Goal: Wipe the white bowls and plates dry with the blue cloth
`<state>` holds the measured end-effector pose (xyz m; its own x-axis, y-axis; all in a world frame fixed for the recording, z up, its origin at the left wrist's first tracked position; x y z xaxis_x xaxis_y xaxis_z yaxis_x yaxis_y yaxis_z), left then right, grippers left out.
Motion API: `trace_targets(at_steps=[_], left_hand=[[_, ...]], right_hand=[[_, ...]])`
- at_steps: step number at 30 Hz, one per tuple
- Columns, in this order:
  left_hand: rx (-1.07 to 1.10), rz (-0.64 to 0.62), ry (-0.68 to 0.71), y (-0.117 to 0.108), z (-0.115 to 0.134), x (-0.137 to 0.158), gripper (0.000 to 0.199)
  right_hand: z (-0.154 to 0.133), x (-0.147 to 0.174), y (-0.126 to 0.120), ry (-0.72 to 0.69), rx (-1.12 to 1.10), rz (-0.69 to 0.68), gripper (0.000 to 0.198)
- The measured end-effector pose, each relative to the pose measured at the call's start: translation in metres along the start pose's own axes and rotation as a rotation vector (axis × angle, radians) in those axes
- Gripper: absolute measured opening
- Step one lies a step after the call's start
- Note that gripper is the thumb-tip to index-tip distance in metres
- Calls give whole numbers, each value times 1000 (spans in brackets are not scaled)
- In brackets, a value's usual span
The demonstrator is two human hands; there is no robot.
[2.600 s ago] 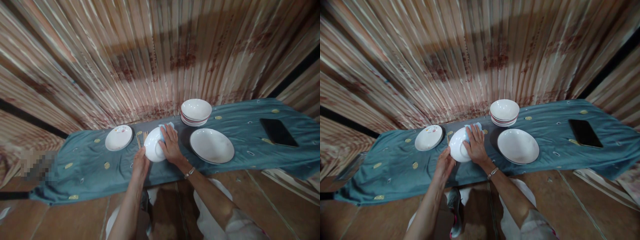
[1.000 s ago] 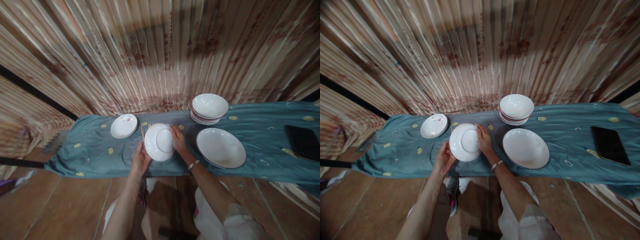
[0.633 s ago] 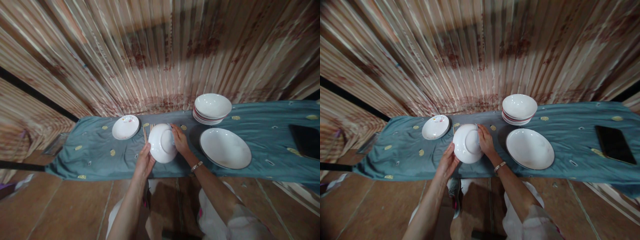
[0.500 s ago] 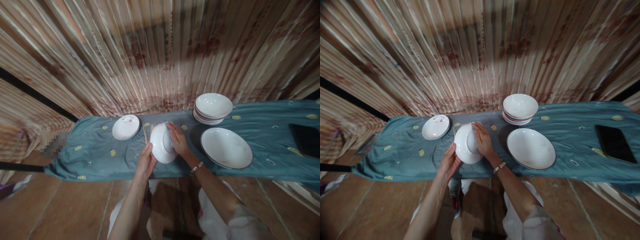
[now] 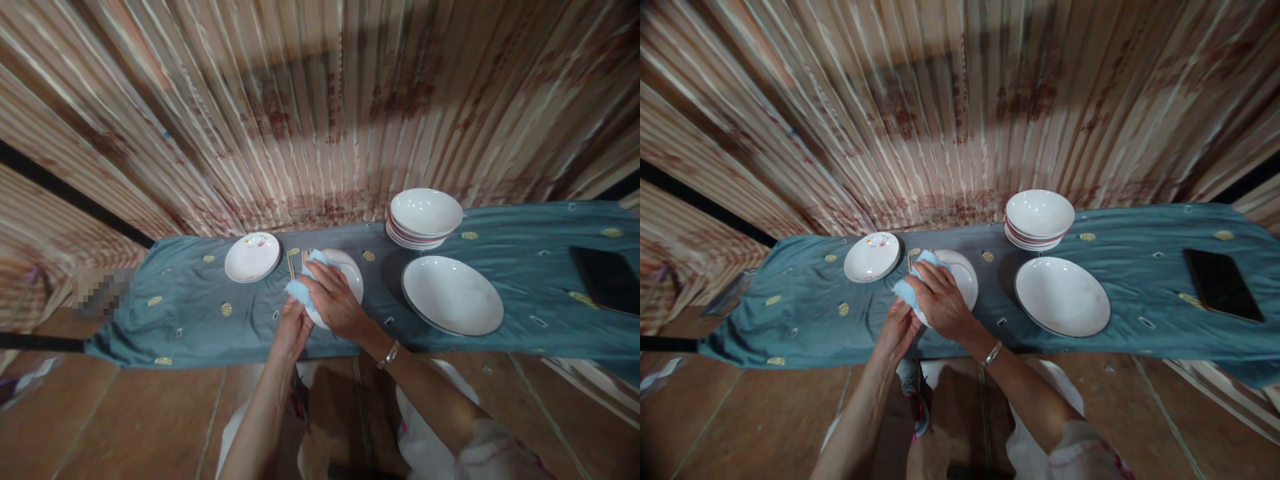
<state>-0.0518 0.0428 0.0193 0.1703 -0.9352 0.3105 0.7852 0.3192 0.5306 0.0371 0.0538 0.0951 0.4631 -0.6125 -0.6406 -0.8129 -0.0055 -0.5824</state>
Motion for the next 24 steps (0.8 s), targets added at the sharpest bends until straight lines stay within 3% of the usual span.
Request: trace_targets(at_steps=[6, 10, 17, 24], left_hand=[[-27, -17, -27, 0, -2, -1, 44], [-43, -42, -20, 1, 0, -3, 47], [-44, 8, -25, -8, 0, -9, 58], [-54, -15, -30, -6, 1, -11, 51]], right_hand=[[29, -7, -18, 111, 1, 34, 42], [73, -2, -29, 259, -126, 141, 43], [145, 31, -24, 561, -335, 293, 45], [162, 40, -23, 661, -424, 354, 49]])
Point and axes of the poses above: each hand's wrist, its own x-axis away from the middle knuckle, its own y-axis out of the palm, z = x × y, the point moved 9 cm from there along -x, towards the middle knuckle, and after that the axes turned 8 degrees about -x, right-handed, at the moved point
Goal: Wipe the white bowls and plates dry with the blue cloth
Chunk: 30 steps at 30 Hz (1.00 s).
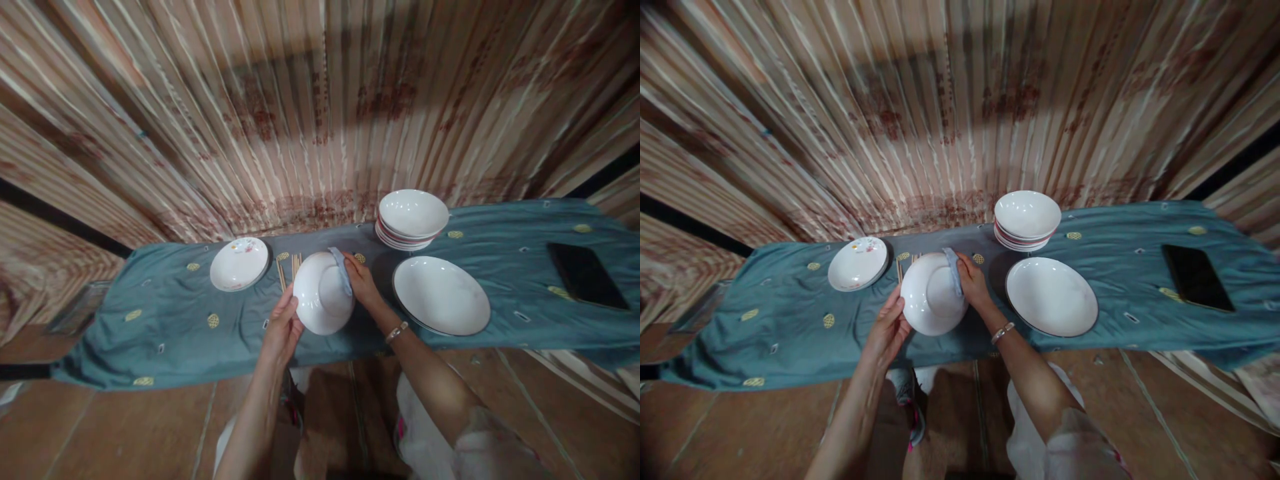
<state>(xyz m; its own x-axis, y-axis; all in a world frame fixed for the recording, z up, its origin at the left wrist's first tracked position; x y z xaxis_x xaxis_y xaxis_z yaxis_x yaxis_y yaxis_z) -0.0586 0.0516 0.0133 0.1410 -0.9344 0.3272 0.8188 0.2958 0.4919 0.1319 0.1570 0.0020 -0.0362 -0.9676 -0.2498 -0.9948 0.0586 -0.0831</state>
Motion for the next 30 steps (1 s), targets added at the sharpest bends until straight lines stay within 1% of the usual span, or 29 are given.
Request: trace_targets(at_steps=[2, 4, 7, 10, 12, 14, 16, 18, 20, 25, 28, 30], left_hand=[[-15, -8, -12, 1, -2, 0, 50], [-25, -16, -24, 2, -3, 0, 50], [-42, -40, -46, 6, -5, 0, 53], [-46, -80, -49, 12, -4, 0, 55], [-32, -86, -40, 13, -3, -1, 54], [-17, -75, -44, 10, -4, -2, 53], [-7, -60, -53, 6, -6, -4, 54], [1, -57, -48, 3, -7, -5, 55], [4, -58, -38, 1, -6, -6, 55], [19, -38, -51, -4, -7, -9, 50], [25, -41, -52, -6, -8, -11, 44], [27, -37, -51, -7, -8, -12, 45]], right_hand=[[-10, -3, -2, -26, 0, 5, 48], [-26, -5, -3, -80, 20, -3, 46], [-58, -3, 1, -218, 86, -56, 42], [-87, 11, 13, -358, 231, -115, 41], [-104, 24, 27, -454, 333, -170, 41], [-116, 37, 44, -533, 411, -245, 41], [-122, 44, 55, -577, 444, -293, 40], [-121, 43, 57, -574, 445, -302, 40], [-113, 35, 52, -526, 430, -279, 41], [-72, 10, 30, -337, 308, -192, 44], [-45, 4, 20, -224, 221, -151, 45], [-31, 3, 15, -161, 184, -118, 45]])
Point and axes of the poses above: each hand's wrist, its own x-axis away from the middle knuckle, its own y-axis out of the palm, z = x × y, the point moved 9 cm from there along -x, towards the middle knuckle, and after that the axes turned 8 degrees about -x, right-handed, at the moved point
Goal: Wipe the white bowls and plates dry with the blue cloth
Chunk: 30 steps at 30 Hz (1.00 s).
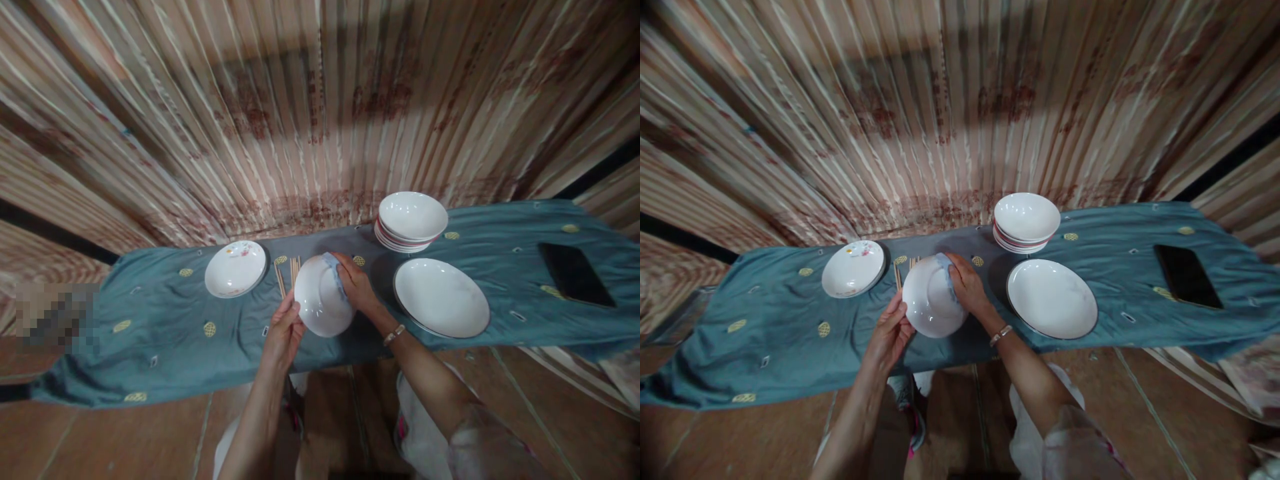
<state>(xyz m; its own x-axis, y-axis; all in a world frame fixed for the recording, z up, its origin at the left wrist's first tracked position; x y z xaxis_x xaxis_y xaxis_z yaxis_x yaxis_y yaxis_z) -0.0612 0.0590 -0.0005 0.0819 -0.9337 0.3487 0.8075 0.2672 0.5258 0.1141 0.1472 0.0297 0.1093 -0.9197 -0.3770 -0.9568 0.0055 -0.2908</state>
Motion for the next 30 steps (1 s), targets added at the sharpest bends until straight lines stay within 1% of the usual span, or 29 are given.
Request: trace_targets(at_steps=[3, 6, 11, 17, 21, 25, 30], left_hand=[[2, 18, -3, -2, -1, -1, 53], [7, 42, 0, -3, -1, -3, 58], [36, 70, 20, -3, 1, -7, 54], [86, 138, 20, -4, 1, -10, 47], [87, 151, 31, -3, 1, -10, 50], [93, 139, 43, -2, 1, -10, 51], [97, 114, 58, 1, 1, -12, 51]], right_hand=[[14, 7, -2, 50, -39, 22, 46], [20, 18, 0, 47, -41, 21, 47], [21, 42, 0, 30, 74, 45, 53], [2, 67, 6, -90, 155, -12, 51], [-12, 78, 10, -147, 185, -58, 51], [-27, 83, 16, -223, 235, -108, 53], [-45, 81, 27, -329, 282, -160, 53]])
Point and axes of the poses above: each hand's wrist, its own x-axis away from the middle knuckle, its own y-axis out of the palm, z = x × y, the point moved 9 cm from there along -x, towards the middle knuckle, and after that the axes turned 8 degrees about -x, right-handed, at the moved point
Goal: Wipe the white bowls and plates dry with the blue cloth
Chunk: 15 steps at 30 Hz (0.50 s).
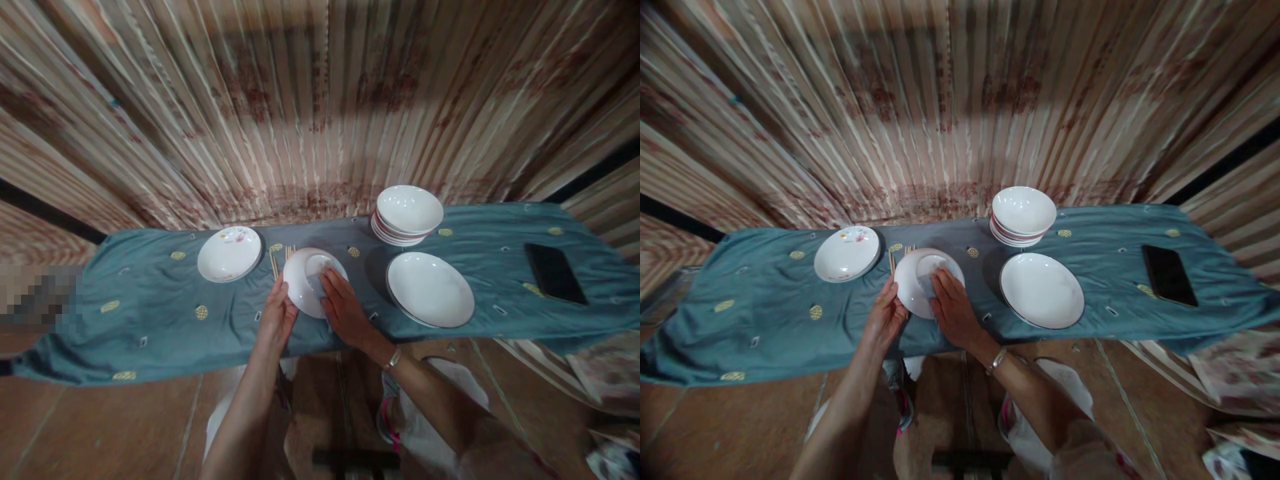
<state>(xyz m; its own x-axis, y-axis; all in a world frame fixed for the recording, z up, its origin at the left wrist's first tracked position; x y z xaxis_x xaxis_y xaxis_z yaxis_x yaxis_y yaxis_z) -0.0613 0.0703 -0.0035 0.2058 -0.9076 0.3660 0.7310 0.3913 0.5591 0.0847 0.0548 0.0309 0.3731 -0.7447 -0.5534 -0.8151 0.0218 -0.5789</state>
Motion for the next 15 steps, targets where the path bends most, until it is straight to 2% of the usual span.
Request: trace_targets(at_steps=[8, 15], left_hand=[[4, -14, -18, 2, -2, 1, 49], [-30, -98, 6, 5, -3, 1, 49]], right_hand=[[-10, -24, 5, -62, -2, -68, 54], [1, -37, 4, -6, 7, -86, 56]])
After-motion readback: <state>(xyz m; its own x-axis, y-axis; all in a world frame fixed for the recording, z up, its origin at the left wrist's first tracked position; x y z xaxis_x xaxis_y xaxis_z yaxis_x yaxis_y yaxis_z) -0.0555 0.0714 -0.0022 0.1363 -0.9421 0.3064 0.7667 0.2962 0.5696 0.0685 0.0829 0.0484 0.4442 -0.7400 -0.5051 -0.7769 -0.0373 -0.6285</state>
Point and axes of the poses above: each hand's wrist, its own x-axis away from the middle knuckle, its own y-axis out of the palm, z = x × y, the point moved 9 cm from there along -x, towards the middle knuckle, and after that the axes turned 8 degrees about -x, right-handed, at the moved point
